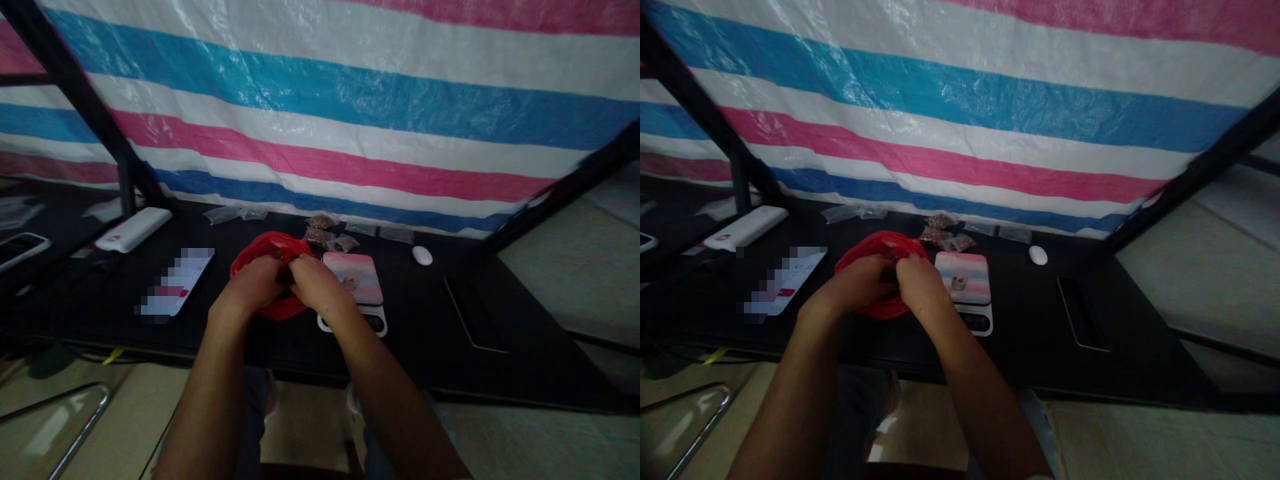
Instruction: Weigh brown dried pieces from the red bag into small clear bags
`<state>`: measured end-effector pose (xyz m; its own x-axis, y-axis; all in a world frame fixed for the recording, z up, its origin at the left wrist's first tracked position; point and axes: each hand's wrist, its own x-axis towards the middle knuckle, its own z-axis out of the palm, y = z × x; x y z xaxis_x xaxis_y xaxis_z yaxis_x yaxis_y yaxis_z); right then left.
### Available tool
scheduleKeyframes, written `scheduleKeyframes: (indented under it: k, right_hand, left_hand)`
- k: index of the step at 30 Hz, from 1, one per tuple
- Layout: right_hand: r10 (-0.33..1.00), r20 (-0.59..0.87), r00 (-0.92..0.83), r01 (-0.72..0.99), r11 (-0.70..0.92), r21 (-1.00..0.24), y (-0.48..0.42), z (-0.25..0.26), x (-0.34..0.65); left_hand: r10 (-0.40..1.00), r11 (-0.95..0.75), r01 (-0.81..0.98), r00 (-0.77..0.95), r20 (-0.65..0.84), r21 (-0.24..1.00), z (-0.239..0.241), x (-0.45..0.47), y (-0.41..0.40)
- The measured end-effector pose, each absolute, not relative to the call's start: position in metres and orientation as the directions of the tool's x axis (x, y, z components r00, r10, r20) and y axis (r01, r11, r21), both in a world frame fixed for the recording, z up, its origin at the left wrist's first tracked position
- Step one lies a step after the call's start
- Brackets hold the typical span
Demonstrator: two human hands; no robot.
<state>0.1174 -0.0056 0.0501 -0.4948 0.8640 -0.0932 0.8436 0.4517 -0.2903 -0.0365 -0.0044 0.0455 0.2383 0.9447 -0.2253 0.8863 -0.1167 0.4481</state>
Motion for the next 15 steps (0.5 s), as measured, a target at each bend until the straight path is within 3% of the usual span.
scheduleKeyframes:
  k: [8,15]
  right_hand:
    - [0.879,-0.130,-0.458,0.857,0.398,-0.328,-0.005,0.059,0.119]
    - [0.889,-0.068,-0.452,0.839,0.399,-0.371,-0.003,0.070,0.133]
  left_hand:
    - [0.958,-0.148,0.891,0.238,-0.163,0.428,0.050,-0.036,-0.005]
    - [0.965,-0.128,0.874,0.218,-0.143,0.468,0.057,-0.036,-0.008]
